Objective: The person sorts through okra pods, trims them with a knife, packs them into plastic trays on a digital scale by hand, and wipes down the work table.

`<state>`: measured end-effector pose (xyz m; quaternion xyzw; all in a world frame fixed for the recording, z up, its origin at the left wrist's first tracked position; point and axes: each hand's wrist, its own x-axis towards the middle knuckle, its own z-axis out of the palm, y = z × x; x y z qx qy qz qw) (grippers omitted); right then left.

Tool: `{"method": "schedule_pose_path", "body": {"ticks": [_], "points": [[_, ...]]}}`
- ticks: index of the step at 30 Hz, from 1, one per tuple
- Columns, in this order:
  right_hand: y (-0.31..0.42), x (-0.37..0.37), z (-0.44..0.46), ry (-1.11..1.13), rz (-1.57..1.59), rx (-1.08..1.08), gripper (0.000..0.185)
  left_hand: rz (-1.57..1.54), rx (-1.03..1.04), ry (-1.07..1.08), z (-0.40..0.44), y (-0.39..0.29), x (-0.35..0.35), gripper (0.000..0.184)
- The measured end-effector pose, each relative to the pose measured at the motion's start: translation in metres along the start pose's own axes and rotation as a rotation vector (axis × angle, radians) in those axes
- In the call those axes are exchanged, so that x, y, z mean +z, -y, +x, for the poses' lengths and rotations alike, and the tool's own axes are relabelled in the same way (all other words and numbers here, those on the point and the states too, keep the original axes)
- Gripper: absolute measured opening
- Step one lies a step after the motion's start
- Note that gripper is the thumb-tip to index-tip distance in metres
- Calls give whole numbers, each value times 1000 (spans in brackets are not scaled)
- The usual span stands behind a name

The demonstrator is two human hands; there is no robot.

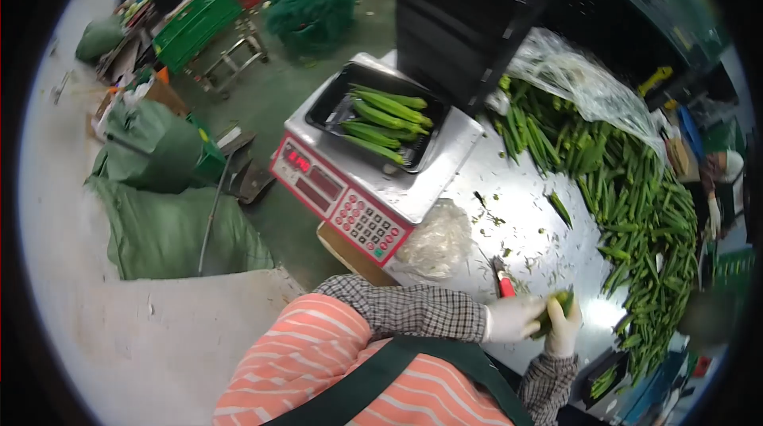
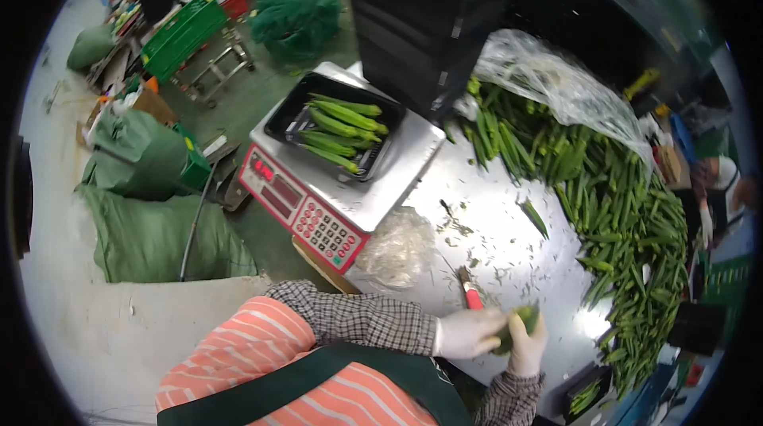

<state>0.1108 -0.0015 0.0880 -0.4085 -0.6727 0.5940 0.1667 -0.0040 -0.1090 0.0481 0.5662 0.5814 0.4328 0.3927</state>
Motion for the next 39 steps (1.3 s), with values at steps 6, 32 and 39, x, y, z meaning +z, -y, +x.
{"method": "schedule_pose_path", "body": {"ticks": [6, 32, 39], "points": [[-108, -152, -112, -437, -111, 239, 17, -22, 138, 84, 8, 13, 16, 46], [-29, 25, 108, 192, -381, -138, 20, -861, -333, -536, -18, 41, -31, 34], [-38, 32, 27, 181, -584, -408, 36, -332, -308, -689, -38, 30, -54, 17]]}}
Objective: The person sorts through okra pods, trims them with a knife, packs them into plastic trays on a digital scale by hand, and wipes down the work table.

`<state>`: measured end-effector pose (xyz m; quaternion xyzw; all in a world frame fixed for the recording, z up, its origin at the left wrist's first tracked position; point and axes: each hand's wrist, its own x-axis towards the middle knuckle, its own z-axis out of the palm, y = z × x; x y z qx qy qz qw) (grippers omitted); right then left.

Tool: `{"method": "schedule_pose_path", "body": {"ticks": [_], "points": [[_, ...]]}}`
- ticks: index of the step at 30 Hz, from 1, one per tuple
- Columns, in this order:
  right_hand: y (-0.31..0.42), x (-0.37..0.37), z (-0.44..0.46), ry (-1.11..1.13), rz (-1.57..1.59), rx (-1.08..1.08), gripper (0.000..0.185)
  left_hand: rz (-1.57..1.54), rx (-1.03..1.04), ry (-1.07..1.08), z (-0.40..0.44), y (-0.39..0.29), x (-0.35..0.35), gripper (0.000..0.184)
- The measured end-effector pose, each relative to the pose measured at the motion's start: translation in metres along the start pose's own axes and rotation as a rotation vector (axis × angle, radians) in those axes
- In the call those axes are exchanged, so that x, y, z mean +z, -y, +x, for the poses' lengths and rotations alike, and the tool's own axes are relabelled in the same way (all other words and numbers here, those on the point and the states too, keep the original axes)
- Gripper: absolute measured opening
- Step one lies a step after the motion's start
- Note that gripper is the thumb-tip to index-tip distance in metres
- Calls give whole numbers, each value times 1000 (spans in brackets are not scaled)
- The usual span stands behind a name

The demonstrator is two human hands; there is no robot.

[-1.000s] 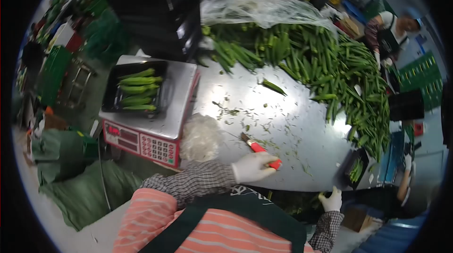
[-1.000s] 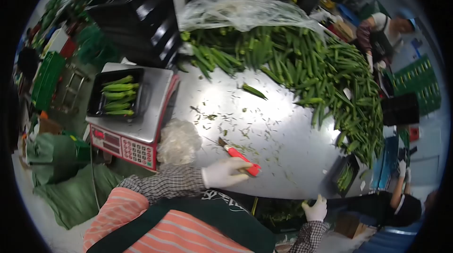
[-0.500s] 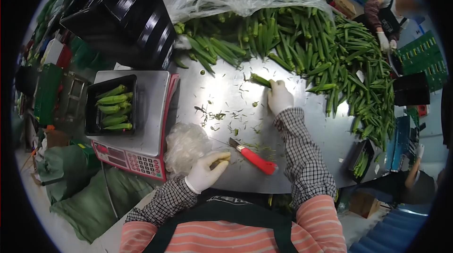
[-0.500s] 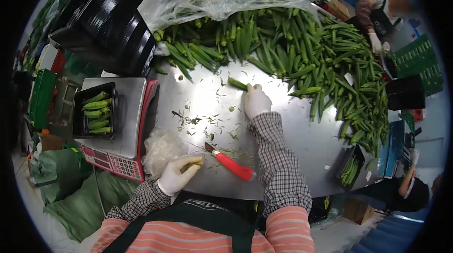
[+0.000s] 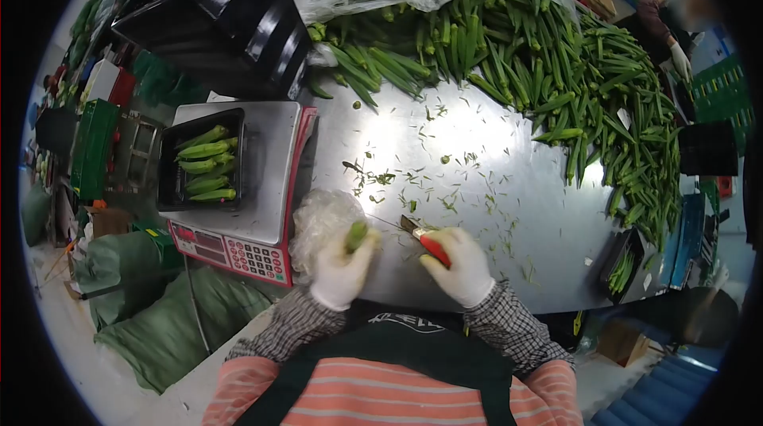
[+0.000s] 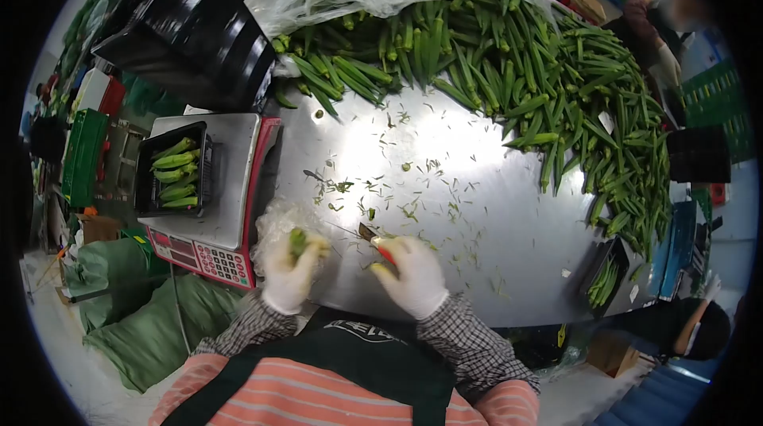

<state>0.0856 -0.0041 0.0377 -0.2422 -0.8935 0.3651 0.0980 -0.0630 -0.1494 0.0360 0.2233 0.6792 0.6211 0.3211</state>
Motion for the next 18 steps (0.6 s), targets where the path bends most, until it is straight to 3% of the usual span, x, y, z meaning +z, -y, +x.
{"method": "schedule_pose_path", "body": {"ticks": [1, 2, 5, 11, 15, 18], "points": [[-15, -3, -10, -72, -160, -51, 39, 192, 50, -42, -6, -17, -12, 13], [-26, -2, -22, -59, -317, 23, 40, 573, 391, -81, 0, -19, -27, 19], [-49, 13, -41, 10, -364, 55, 41, 1060, 486, -52, 3, 18, -48, 29], [-56, 4, -62, -212, -93, 162, 33, 1192, 392, -197, 32, 66, -35, 42], [-66, -18, -85, -303, -65, 208, 32, 1111, 378, -446, 89, 78, -26, 47], [-72, -39, -110, -404, -75, 293, 32, 1097, 355, -297, 124, 79, -12, 45]]}}
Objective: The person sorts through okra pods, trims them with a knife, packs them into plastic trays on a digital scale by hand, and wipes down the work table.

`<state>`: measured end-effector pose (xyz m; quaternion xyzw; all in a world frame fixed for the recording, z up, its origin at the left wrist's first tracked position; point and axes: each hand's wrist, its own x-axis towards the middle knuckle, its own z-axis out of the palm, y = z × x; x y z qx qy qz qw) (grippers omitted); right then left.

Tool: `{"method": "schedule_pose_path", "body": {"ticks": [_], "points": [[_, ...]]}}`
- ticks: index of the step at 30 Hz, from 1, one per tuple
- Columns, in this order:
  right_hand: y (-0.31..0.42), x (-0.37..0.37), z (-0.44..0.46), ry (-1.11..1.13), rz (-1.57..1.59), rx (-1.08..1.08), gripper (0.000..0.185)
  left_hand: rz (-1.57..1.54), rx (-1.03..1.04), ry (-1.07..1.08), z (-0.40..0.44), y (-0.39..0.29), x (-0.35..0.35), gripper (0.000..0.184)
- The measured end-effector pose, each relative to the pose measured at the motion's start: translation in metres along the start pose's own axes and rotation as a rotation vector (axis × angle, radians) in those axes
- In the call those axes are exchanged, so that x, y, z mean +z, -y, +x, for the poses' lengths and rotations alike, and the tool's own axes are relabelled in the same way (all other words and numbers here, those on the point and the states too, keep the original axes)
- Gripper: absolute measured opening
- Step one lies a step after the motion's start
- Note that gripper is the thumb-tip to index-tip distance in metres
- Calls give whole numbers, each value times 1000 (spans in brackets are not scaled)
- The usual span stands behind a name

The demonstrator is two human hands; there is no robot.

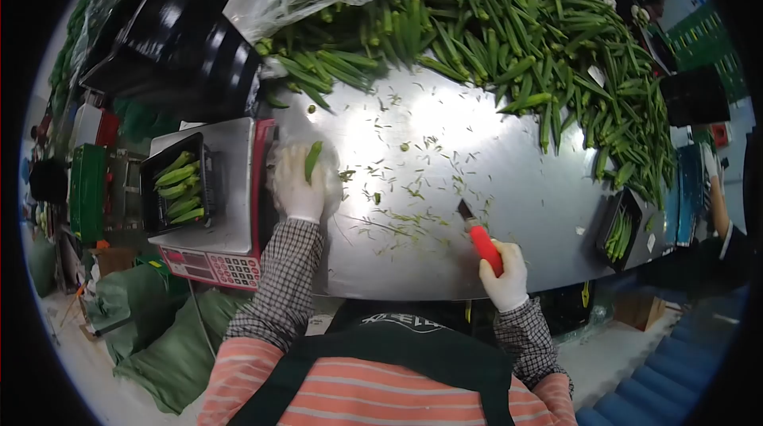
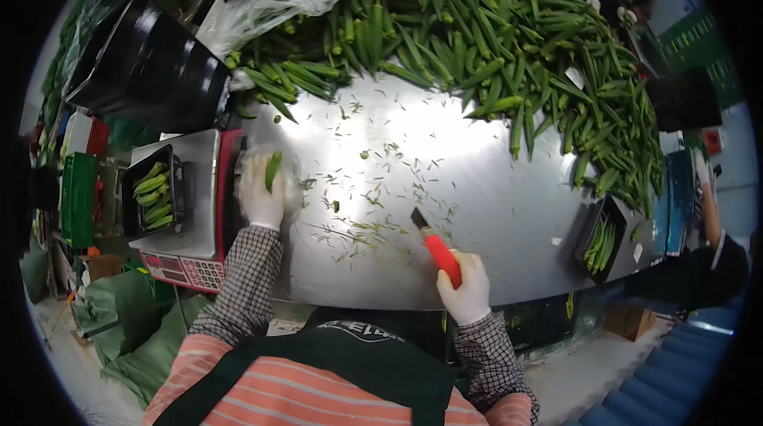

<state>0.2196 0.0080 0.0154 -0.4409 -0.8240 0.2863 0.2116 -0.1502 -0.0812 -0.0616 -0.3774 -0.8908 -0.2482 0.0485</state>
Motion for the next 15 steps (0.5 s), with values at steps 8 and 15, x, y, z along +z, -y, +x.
{"method": "schedule_pose_path", "body": {"ticks": [8, 15], "points": [[-45, -73, -78, -354, -107, 284, 34, -244, 585, 391, -69, -193, 50, 50], [-44, -118, -199, -615, -232, 577, 35, -554, 1010, 775, -215, -351, 79, 50]]}}
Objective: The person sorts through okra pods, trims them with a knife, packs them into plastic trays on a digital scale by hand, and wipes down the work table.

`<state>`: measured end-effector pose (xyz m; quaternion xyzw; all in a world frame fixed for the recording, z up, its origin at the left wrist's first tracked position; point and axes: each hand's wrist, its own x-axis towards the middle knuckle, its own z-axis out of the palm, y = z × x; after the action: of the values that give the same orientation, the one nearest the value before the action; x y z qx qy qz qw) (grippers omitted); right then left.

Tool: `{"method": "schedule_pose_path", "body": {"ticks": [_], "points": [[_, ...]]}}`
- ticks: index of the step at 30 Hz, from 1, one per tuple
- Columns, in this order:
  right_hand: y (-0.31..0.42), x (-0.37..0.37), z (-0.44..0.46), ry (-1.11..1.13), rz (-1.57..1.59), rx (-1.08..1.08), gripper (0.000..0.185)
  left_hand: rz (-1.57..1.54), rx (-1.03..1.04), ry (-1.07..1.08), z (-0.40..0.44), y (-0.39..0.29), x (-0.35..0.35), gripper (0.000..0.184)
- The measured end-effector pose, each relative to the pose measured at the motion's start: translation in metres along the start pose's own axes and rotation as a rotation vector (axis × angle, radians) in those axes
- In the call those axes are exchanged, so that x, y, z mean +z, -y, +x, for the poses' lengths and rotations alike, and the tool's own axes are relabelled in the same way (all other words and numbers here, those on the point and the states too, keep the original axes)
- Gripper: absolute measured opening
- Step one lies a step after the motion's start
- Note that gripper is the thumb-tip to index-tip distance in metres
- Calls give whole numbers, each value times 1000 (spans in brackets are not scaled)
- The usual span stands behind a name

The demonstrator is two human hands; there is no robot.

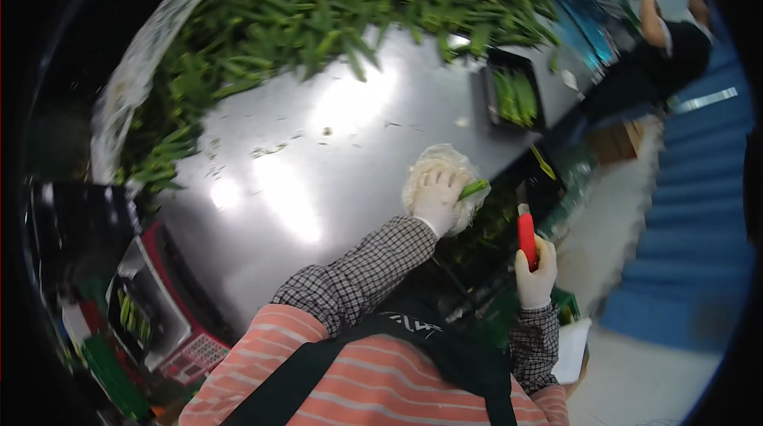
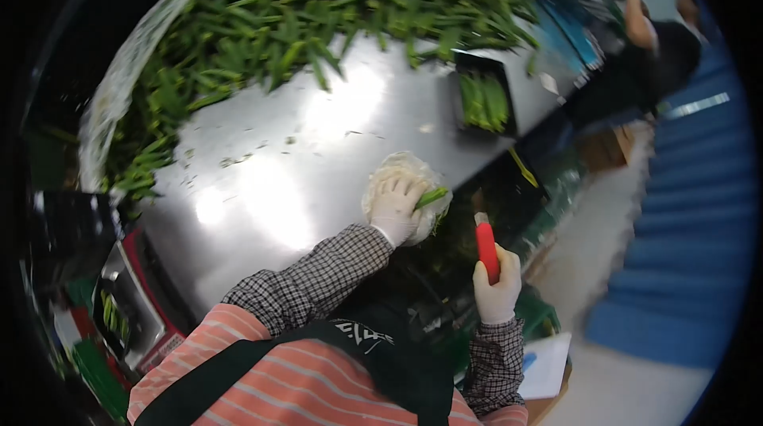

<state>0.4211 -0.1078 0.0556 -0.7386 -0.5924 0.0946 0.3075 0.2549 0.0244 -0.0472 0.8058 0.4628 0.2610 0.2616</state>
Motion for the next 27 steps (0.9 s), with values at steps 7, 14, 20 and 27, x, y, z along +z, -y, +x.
{"method": "schedule_pose_path", "body": {"ticks": [7, 14, 20, 27], "points": [[-28, -24, -35, -137, 44, 174, 32, -1147, -452, 148, 39, -60, 15, 37], [-45, 3, -5, -142, 155, 224, 30, -1711, -257, -169, -46, 76, -186, 65], [-43, 34, 32, -80, 137, 145, 30, -76, -766, -567, -246, 132, -207, 30], [-44, 19, 28, -61, 326, 248, 29, -208, 167, -430, -113, 44, -117, 31]]}}
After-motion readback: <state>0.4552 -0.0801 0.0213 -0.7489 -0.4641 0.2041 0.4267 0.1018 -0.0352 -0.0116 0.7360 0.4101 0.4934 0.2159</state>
